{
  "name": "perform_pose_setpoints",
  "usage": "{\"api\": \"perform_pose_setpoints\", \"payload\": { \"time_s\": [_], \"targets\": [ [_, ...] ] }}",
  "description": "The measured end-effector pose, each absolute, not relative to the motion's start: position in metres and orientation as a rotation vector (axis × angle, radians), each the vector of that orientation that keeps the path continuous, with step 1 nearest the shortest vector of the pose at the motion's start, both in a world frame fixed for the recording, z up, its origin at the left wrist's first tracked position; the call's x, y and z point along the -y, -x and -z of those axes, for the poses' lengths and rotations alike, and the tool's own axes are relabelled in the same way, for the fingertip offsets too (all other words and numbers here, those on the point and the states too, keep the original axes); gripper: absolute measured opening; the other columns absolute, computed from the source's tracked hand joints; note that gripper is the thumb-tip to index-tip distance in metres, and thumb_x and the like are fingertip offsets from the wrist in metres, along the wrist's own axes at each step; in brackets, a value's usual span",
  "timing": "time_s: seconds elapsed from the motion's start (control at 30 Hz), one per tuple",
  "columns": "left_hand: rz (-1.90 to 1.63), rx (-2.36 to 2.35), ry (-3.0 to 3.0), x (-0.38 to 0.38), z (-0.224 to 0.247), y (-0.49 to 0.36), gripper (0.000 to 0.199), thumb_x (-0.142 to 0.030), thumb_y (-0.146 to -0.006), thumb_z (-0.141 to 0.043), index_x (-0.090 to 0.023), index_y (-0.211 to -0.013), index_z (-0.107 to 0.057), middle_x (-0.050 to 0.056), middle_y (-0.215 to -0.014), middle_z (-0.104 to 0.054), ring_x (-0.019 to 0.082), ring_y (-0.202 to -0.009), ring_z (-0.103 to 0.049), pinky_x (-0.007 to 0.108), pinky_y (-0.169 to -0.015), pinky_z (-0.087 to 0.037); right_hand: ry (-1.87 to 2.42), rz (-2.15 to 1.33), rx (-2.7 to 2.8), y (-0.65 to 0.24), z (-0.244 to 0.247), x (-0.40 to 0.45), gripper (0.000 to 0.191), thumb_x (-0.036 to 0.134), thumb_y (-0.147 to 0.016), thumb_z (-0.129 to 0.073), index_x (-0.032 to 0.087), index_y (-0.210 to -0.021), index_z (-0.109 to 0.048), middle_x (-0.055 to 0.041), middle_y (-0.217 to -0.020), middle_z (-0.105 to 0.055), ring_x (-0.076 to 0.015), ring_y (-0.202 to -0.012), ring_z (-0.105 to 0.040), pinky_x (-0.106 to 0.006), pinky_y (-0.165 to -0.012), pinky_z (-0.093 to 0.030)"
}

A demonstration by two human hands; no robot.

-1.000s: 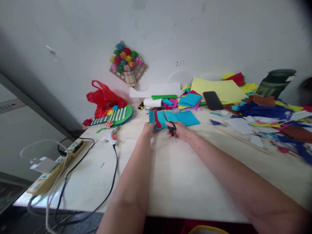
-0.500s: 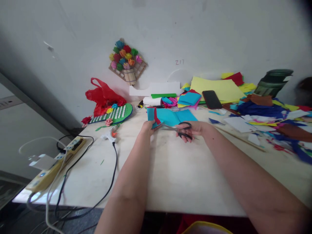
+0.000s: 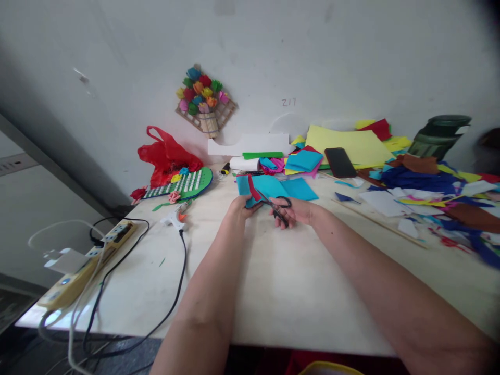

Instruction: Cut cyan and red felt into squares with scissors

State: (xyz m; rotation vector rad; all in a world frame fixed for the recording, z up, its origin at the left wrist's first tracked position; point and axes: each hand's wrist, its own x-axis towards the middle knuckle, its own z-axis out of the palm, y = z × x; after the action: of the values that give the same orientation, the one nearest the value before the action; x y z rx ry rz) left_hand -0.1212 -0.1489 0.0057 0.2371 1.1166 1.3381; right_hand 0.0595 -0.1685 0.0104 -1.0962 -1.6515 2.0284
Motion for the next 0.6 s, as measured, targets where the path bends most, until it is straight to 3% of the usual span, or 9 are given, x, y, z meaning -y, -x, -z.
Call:
{"api": "perform_pose_setpoints", "payload": {
  "time_s": [0.6],
  "targets": [
    [-1.38, -1.053, -0.189, 0.149, -0.009, 0.118, 0.02, -0.007, -0.082, -0.046, -0.016, -0.098, -0.054, 0.005, -0.072, -0.061, 0.018, -0.074, -0.062, 0.036, -0.07, -0.055, 1.121, -1.95, 1.535, -0.044, -0.012, 0.18, 0.046, 0.059, -0.081, -0.044, 0.014, -0.087, -0.052, -0.0061, -0.063, -0.064, -0.0131, -0.047, -0.059, -0.018, -0.033, -0.039]
  ]
}}
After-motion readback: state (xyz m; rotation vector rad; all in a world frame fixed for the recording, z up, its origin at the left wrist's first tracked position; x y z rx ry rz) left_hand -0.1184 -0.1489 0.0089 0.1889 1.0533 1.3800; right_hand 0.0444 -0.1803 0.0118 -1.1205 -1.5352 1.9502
